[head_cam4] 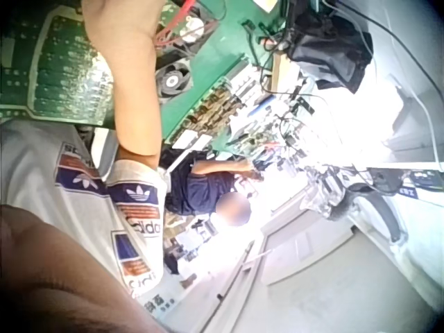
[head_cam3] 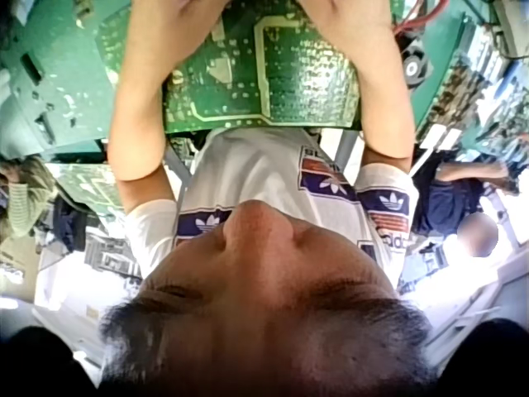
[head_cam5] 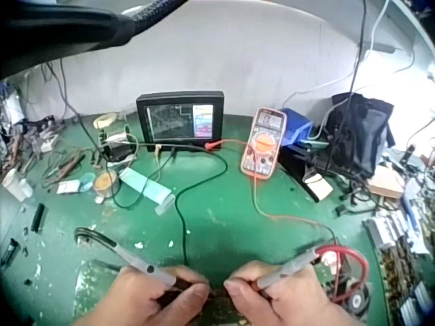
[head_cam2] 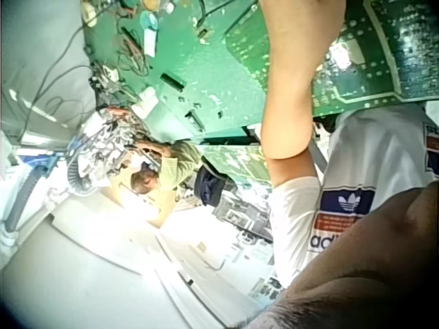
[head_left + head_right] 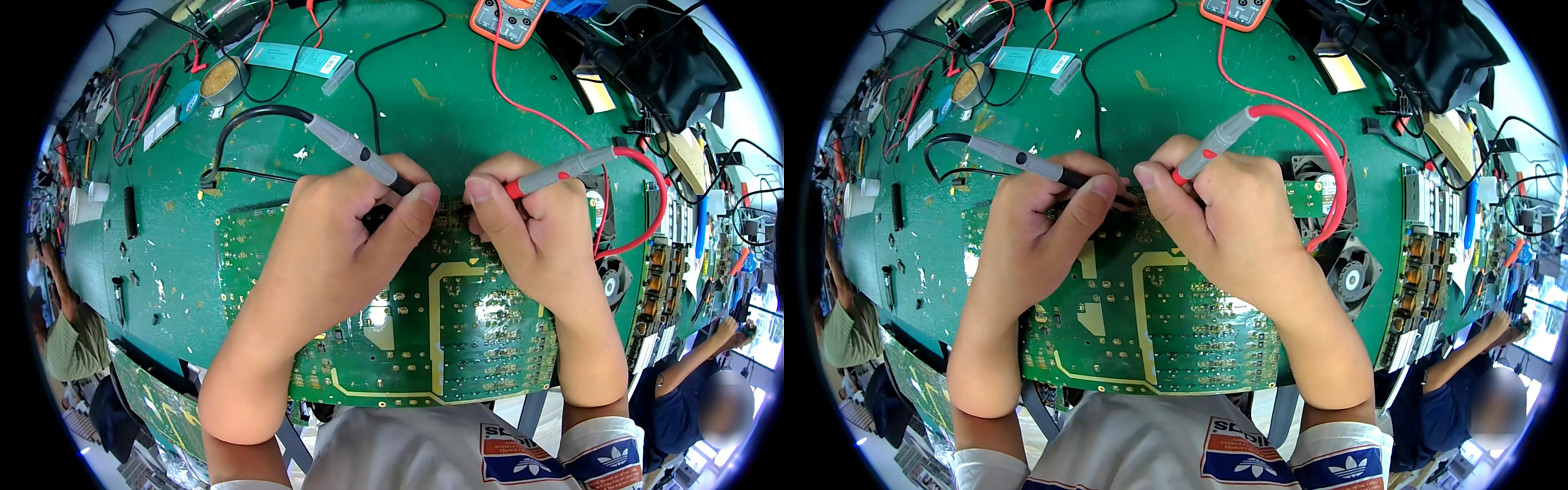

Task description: The person uses two multimeter probes to touch various points on a green circuit board on a workbench.

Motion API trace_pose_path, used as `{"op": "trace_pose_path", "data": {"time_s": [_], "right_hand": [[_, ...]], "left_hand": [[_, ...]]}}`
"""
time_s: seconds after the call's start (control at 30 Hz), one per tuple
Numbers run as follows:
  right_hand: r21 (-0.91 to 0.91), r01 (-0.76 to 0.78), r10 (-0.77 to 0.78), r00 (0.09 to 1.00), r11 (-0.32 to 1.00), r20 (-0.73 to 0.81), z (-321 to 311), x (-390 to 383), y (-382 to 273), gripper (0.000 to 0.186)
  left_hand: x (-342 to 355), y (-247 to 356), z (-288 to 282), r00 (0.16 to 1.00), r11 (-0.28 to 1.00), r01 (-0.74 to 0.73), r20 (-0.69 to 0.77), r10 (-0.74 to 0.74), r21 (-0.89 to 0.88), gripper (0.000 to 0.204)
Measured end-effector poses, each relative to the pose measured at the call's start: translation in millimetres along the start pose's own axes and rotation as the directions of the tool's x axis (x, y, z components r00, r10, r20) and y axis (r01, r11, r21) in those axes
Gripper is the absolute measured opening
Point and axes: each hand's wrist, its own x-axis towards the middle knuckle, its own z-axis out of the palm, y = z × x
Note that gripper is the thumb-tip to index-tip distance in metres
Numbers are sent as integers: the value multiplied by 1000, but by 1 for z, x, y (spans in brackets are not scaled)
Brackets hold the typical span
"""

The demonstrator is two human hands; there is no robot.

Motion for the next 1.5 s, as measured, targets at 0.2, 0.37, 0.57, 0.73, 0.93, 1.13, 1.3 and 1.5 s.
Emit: {"op": "trace_pose_path", "data": {"time_s": [0.2, 0.37, 0.57, 0.73, 0.93, 1.13, 1.3, 1.5], "right_hand": [[-25, 33, -33, 999, 999, 8, 1, 1, 3, 13], [-43, 38, -38, 999, 998, 18, 0, 1, 1, 14], [-48, 26, -24, 999, 999, 34, -1, 2, 0, 14], [-53, 23, -22, 999, 998, 29, -1, 1, -2, 14], [-111, 79, -74, 996, 991, 57, -2, 2, -1, 19], [-112, -13, 25, 993, 994, 112, -4, 0, -7, 26], [-130, 5, 9, 994, 991, 107, -4, -1, -5, 25], [-136, -32, 50, 990, 990, 132, -5, 0, -8, 26]], "left_hand": [[0, -2, 0, 1000, 1000, -16, 0, 16, 13, 19], [0, -3, 0, 999, 999, -48, -8, 48, 18, 18], [1, -3, -1, 999, 999, -38, 3, 38, 32, 18], [1, -2, -1, 1000, 1000, -22, 11, 22, 21, 17], [2, -2, -1, 1000, 1000, -24, 17, 25, -19, 12], [4, -18, 5, 981, 980, -188, -57, 185, -61, 11], [2, -4, -1, 999, 1000, -19, 43, 18, 19, 12], [1, -4, 0, 999, 1000, -26, 33, 26, 4, 14]]}}
